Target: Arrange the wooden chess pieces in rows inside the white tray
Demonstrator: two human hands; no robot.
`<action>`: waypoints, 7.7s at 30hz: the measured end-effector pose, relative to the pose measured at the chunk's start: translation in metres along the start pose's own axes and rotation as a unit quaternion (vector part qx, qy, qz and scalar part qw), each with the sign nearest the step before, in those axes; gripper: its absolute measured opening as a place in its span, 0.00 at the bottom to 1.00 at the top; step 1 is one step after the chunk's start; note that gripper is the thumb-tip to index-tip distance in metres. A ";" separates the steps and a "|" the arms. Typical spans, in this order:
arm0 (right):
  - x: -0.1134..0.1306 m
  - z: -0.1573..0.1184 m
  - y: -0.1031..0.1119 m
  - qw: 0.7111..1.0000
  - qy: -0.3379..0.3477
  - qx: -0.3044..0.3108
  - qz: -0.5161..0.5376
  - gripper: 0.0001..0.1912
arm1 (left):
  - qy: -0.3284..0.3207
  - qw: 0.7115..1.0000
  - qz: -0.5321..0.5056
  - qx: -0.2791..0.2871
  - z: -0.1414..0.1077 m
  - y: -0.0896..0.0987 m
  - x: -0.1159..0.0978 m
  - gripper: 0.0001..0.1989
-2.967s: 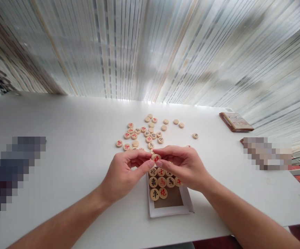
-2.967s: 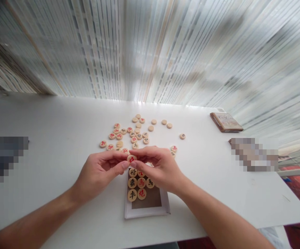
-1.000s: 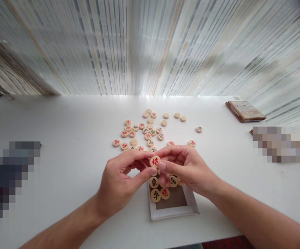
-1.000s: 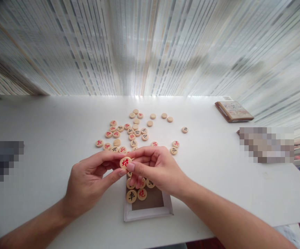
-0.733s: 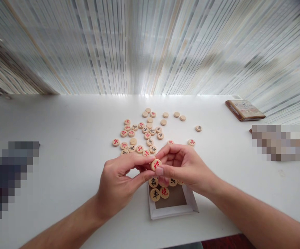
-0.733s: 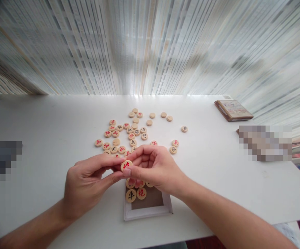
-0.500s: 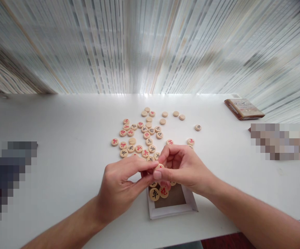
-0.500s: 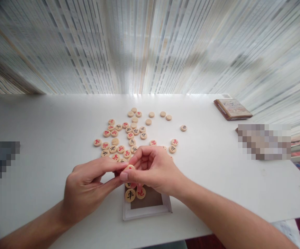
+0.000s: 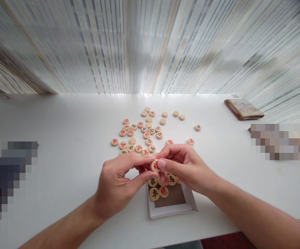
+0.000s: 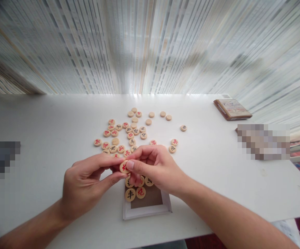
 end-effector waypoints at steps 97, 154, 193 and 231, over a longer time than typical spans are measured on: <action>0.000 0.001 0.005 0.998 0.022 -0.038 -0.049 0.14 | 0.117 0.984 -0.129 -0.037 -0.001 0.001 0.015 0.18; 0.005 -0.003 0.004 0.984 0.068 -0.088 -0.137 0.11 | 0.241 0.909 -0.329 0.086 0.005 -0.024 0.016 0.14; 0.007 -0.003 0.008 0.983 0.069 -0.079 -0.149 0.11 | 0.248 0.888 -0.384 0.052 -0.004 -0.025 0.024 0.13; 0.026 -0.015 -0.005 0.903 0.228 -0.124 -0.342 0.13 | 0.194 0.924 -0.326 -0.043 0.003 -0.008 0.021 0.10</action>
Point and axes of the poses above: each hand's wrist, its own z-axis towards the middle knuckle, its own y-axis out of the back of the hand, x = y × z, the point moved 6 cm from there along z, towards the middle knuckle, and after that the axes turned 12 degrees about x, right-handed, at the moved point
